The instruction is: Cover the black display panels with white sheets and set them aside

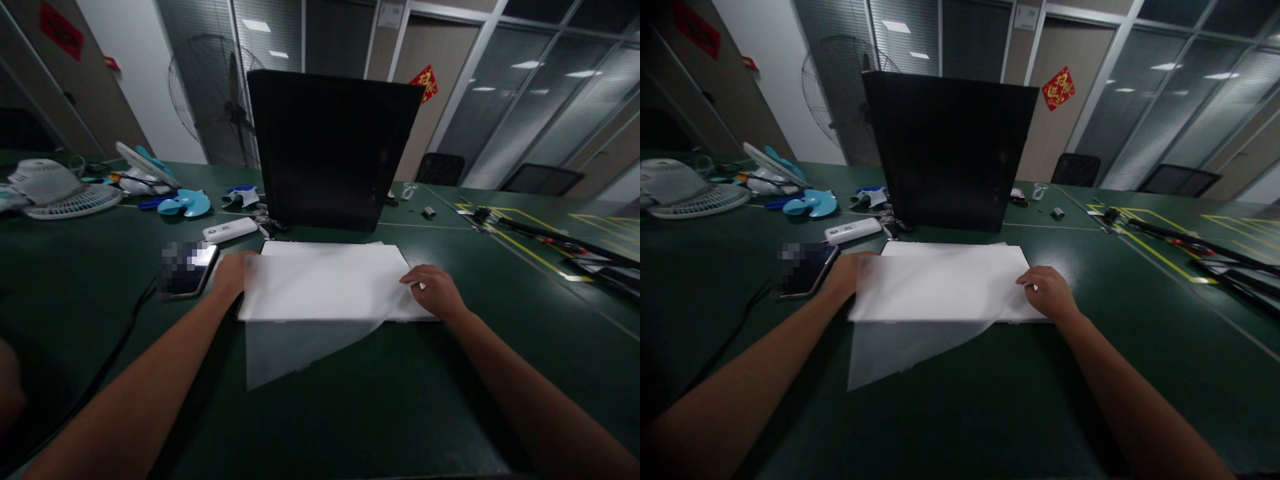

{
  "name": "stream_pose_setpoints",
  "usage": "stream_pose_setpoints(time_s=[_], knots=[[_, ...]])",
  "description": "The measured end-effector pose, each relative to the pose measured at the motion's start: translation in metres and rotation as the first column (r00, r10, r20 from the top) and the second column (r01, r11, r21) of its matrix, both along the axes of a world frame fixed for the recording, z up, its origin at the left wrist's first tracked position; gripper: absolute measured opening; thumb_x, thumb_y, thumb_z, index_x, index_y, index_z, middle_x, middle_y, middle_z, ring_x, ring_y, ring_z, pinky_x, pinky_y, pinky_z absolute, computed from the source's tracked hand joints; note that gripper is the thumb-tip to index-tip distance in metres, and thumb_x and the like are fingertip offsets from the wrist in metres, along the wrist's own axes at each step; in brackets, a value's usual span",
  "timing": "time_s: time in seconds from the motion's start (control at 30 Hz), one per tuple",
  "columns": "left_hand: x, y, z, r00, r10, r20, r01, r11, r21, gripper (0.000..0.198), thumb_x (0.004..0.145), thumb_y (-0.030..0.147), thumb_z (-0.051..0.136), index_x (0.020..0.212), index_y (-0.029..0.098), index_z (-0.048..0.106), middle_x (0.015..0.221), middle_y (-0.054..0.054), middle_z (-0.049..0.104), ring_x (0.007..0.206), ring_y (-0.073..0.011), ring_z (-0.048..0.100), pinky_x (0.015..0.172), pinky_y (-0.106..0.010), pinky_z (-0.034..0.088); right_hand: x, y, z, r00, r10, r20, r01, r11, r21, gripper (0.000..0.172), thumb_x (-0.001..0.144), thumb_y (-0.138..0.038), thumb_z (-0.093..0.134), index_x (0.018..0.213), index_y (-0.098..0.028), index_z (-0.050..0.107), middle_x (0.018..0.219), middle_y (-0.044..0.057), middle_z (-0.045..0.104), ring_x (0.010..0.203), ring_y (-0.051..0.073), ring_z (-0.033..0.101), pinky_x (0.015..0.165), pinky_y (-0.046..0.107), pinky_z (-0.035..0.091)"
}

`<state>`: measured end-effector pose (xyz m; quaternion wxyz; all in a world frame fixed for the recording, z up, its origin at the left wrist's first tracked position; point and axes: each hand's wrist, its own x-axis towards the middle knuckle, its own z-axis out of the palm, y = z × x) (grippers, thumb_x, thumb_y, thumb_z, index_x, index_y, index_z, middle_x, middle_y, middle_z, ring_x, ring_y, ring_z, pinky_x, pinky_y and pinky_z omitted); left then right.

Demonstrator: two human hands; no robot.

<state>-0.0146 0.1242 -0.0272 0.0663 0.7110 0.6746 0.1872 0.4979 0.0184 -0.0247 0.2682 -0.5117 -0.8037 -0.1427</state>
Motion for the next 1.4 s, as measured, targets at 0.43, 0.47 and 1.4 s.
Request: stream_pose_setpoints(time_s=[0.43,0.47,1.4], knots=[[-0.001,0.007,-0.003,0.997,-0.045,0.069,0.042,0.998,0.049,0.049,0.098,0.05,0.05,0.115,0.02,0.084,0.114,-0.01,0.083,0.106,-0.0319,0.075,0.096,-0.038,0.053,-0.006,-0.006,0.006,0.982,0.186,0.037,-0.181,0.978,-0.106,0.034,0.078,-0.008,0.057,0.087,-0.027,0.083,0.093,0.002,0.08,0.087,0.021,0.073,0.087,0.041,0.059],[0.0,0.008,-0.004,0.996,-0.049,0.069,0.045,0.997,0.059,0.048,0.097,0.05,0.052,0.118,0.02,0.082,0.115,-0.01,0.082,0.104,-0.0312,0.076,0.096,-0.038,0.054,-0.009,-0.007,0.007,0.973,0.225,0.041,-0.22,0.97,-0.105,0.034,0.078,-0.008,0.057,0.088,-0.027,0.083,0.092,0.002,0.08,0.086,0.021,0.073,0.085,0.04,0.058],[-0.001,0.015,-0.021,0.959,-0.262,-0.111,0.271,0.96,0.075,0.053,0.098,0.041,0.052,0.144,0.019,0.069,0.156,-0.013,0.06,0.146,-0.0308,0.055,0.124,-0.045,0.038,0.025,0.015,-0.029,0.839,-0.452,-0.304,0.364,0.88,-0.304,0.045,0.086,-0.048,0.07,0.121,-0.021,0.08,0.115,0.013,0.081,0.089,0.028,0.077,0.082,0.042,0.061]])
